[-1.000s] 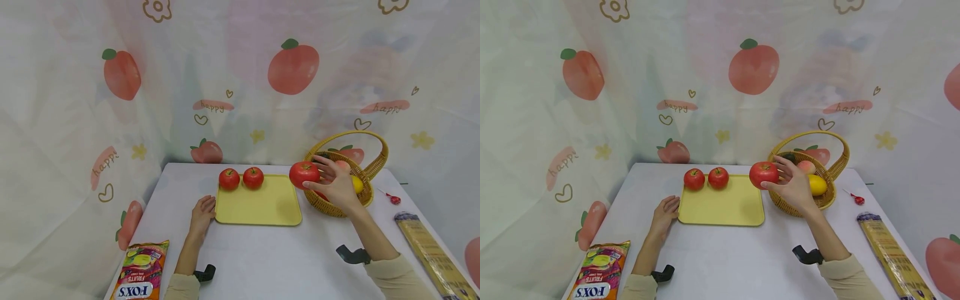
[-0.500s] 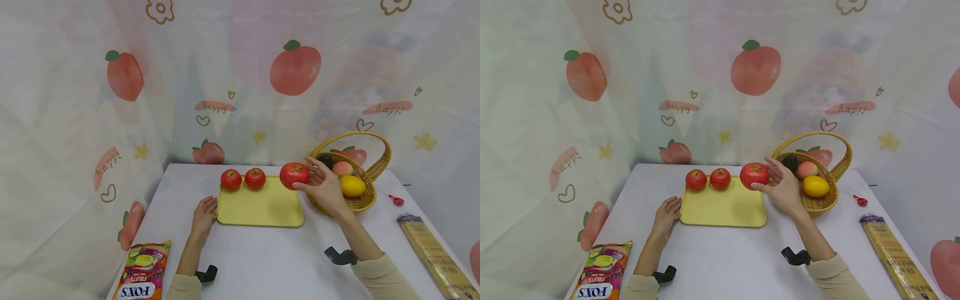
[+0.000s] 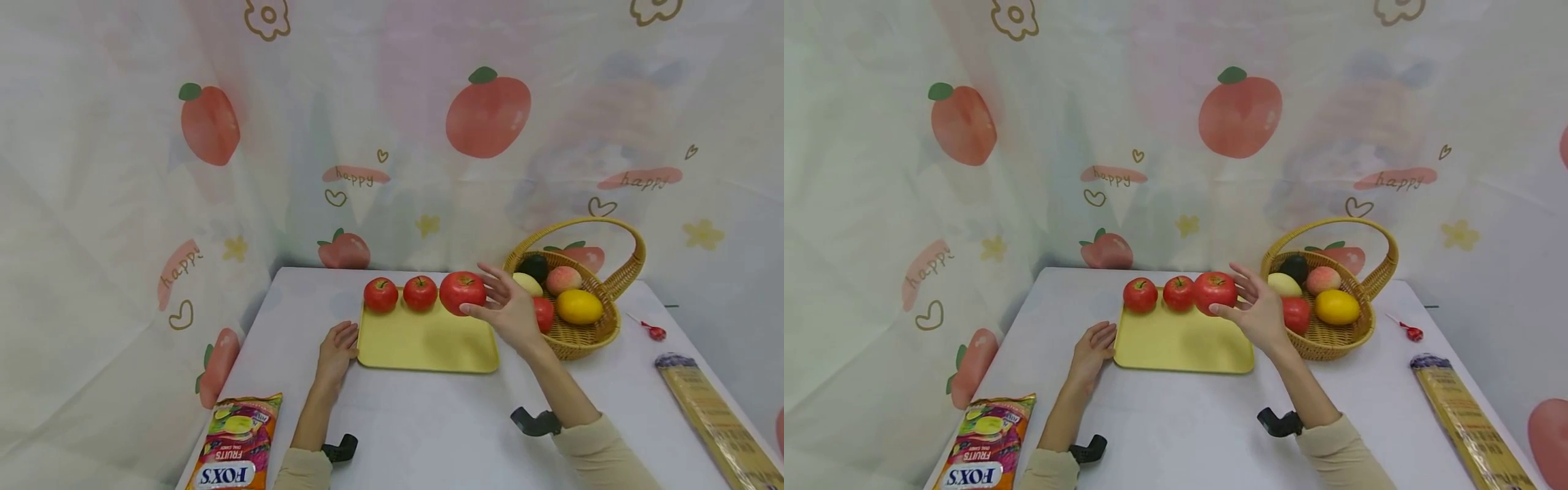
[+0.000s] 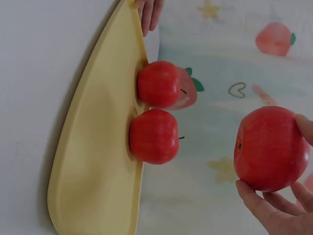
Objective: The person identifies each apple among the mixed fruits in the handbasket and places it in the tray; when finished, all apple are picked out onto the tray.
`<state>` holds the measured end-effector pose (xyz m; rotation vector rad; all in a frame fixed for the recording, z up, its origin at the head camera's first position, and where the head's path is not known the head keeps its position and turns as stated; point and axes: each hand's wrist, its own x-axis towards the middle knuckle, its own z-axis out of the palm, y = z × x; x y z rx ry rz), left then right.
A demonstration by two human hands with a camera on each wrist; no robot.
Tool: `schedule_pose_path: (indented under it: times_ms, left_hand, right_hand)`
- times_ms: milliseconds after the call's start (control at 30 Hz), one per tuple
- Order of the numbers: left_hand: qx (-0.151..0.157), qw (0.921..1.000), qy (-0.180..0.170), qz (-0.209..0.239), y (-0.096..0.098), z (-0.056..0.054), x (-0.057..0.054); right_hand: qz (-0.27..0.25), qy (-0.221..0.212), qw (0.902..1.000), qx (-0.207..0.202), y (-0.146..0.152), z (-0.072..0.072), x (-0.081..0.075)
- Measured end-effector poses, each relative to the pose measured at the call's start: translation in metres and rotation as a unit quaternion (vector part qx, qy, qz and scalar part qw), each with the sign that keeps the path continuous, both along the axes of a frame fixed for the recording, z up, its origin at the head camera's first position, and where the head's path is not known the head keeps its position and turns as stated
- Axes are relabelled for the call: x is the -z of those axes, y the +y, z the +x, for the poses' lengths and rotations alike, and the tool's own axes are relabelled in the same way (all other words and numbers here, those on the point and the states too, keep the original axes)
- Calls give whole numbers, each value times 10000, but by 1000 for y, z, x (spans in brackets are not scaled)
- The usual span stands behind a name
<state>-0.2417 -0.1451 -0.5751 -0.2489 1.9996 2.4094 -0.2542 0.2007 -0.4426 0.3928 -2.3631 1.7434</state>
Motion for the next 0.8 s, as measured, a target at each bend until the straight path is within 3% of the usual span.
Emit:
schedule_pose_path:
  times_ms: [333,800]
  left_hand:
    - [-45,9999,87,31,1,-3,2]
    - [-55,9999,38,103,1,-1,-1]
  right_hand:
    - [-403,-236,9986,-233,-21,-4,7]
    - [-584,-536,9962,-372,-53,-10,22]
